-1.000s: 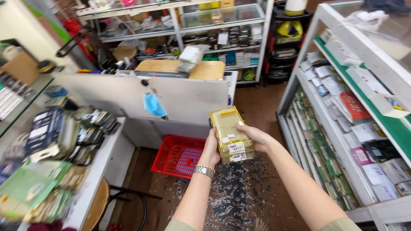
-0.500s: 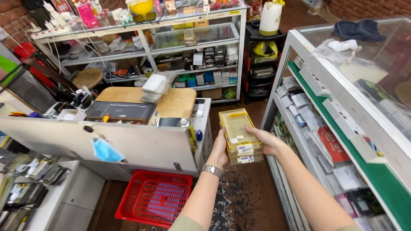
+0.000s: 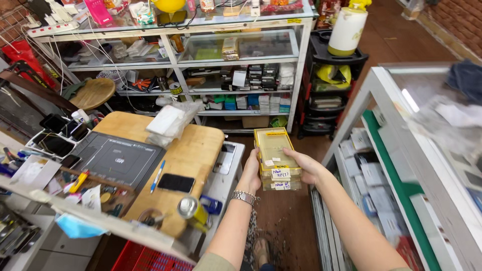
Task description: The person labels small rectangular packages with a blue marker, stacks them, and places them on a glass shelf. They repeat this process with different packages, organizing them into neat piles.
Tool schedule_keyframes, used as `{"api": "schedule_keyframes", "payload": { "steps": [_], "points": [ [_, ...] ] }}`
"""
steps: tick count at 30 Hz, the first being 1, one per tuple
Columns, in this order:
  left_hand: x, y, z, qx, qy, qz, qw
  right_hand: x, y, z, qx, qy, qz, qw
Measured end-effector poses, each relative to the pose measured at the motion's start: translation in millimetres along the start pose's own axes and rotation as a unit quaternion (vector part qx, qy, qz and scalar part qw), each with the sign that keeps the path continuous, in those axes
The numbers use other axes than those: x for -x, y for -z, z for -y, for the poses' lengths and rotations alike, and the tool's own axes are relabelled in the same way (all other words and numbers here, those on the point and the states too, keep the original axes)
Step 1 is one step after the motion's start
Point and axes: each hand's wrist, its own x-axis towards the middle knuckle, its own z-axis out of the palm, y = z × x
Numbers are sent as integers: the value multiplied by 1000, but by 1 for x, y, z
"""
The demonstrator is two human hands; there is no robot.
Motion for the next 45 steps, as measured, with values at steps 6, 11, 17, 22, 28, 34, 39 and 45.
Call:
{"api": "schedule_keyframes", "payload": {
  "steps": [6,11,17,22,28,34,39,45],
  "points": [
    [-133,5,-71,11,-13,-5,1000,-117,3,98,-2,6,29,1000],
    [-224,8,-139,-17,-24,-35,999,-197,-10,172,2,18,4,1000],
    [-319,30,-197,-6,-42,-52,998,-301,-9,230,-31,12,6,999],
    [-412,56,-237,-6,-70,-50,996,-417,2,276,-40,24,29,998],
    [-538,63,-285,-74,-34,-101,992,-526,19,341,-87,102,-1,991],
    [-620,66,-330,-68,-73,-101,990,-602,18,383,-113,168,-12,979],
    [-667,83,-368,-97,-113,-75,986,-665,6,407,-107,205,-2,973],
    [-741,130,-405,-106,-115,-110,981,-747,-9,431,-93,217,-2,972]
  ]
}}
